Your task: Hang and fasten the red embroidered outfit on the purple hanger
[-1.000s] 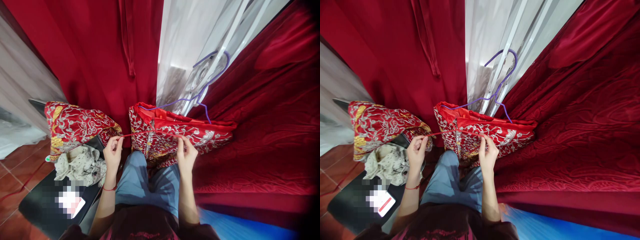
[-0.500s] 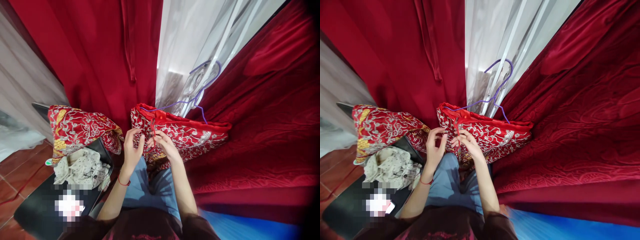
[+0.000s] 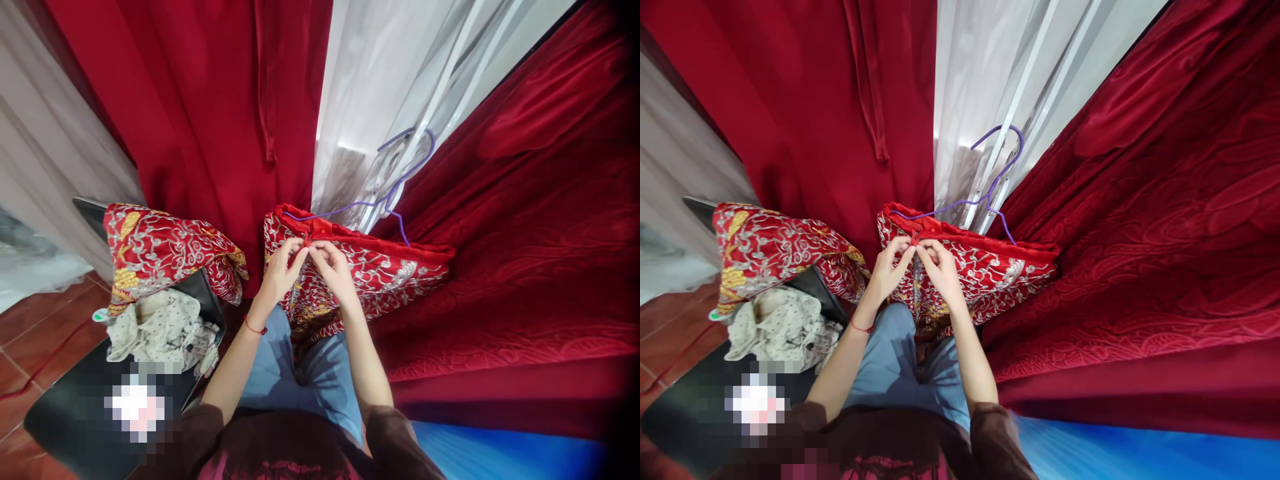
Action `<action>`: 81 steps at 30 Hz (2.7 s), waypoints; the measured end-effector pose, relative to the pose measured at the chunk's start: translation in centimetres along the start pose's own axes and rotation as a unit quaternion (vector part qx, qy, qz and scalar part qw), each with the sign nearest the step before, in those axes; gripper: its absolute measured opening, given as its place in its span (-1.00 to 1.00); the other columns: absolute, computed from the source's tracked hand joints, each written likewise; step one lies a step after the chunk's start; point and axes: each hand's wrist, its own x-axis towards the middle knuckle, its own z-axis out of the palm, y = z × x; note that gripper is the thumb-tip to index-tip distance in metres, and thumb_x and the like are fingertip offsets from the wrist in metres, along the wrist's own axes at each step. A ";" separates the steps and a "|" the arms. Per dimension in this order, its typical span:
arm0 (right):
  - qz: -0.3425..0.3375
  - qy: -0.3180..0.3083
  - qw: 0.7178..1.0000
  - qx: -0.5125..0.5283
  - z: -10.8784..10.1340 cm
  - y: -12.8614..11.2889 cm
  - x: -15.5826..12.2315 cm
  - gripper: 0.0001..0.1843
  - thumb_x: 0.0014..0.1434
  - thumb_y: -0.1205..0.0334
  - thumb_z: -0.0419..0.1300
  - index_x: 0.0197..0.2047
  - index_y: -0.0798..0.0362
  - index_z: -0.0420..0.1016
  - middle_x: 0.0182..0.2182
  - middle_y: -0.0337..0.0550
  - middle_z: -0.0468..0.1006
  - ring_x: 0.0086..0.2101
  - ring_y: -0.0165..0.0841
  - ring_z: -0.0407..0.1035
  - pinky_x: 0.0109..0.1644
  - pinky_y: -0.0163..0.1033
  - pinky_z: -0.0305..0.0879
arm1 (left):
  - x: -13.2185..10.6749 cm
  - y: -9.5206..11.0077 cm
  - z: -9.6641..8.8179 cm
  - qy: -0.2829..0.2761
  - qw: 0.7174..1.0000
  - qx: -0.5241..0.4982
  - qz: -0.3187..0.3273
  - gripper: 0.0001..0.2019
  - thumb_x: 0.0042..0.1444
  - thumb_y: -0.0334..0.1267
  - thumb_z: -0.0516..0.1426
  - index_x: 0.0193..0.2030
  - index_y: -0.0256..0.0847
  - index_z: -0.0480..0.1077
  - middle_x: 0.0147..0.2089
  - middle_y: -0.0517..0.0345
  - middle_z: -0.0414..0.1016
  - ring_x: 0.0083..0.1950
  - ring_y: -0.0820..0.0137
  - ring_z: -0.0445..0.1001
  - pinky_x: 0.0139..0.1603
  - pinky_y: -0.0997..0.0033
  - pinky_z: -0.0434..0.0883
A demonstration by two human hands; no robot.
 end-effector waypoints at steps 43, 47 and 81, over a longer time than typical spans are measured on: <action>-0.051 -0.088 0.993 -0.052 -2.5 -2.0 -0.3 -0.59 0.16 -0.08 0.24 -0.09 0.06 0.60 -0.48 -0.26 0.43 -0.54 -0.52 0.13 -0.47 -0.37 0.10 | 1.9 1.1 -2.2 0.278 0.947 0.162 0.011 -0.84 0.14 -0.20 0.21 -0.36 -0.18 0.60 -0.50 0.23 0.37 -0.48 0.53 0.26 -0.34 0.48 0.21; -0.057 -0.028 0.998 0.023 -2.4 -2.2 0.0 -0.48 0.28 -0.18 0.06 -0.11 0.07 0.63 -0.45 -0.19 0.47 -0.61 -0.54 0.11 -0.54 -0.35 0.05 | 2.8 1.8 -0.9 0.331 0.942 -0.062 -0.004 -0.73 0.17 -0.06 0.19 -0.36 -0.21 0.57 -0.49 0.23 0.34 -0.52 0.56 0.16 -0.45 0.49 0.16; -0.259 -0.035 0.897 -0.357 -1.9 -1.7 1.1 -0.68 0.40 0.11 -0.03 -0.05 0.04 0.50 -0.07 -0.10 0.58 -0.18 -0.39 0.49 -0.26 -0.36 0.35 | 1.6 1.2 -1.5 -0.078 0.994 -0.076 0.000 -0.71 0.22 -0.01 0.12 -0.32 -0.20 0.44 -0.32 0.15 0.46 -0.26 0.44 0.41 -0.21 0.47 0.35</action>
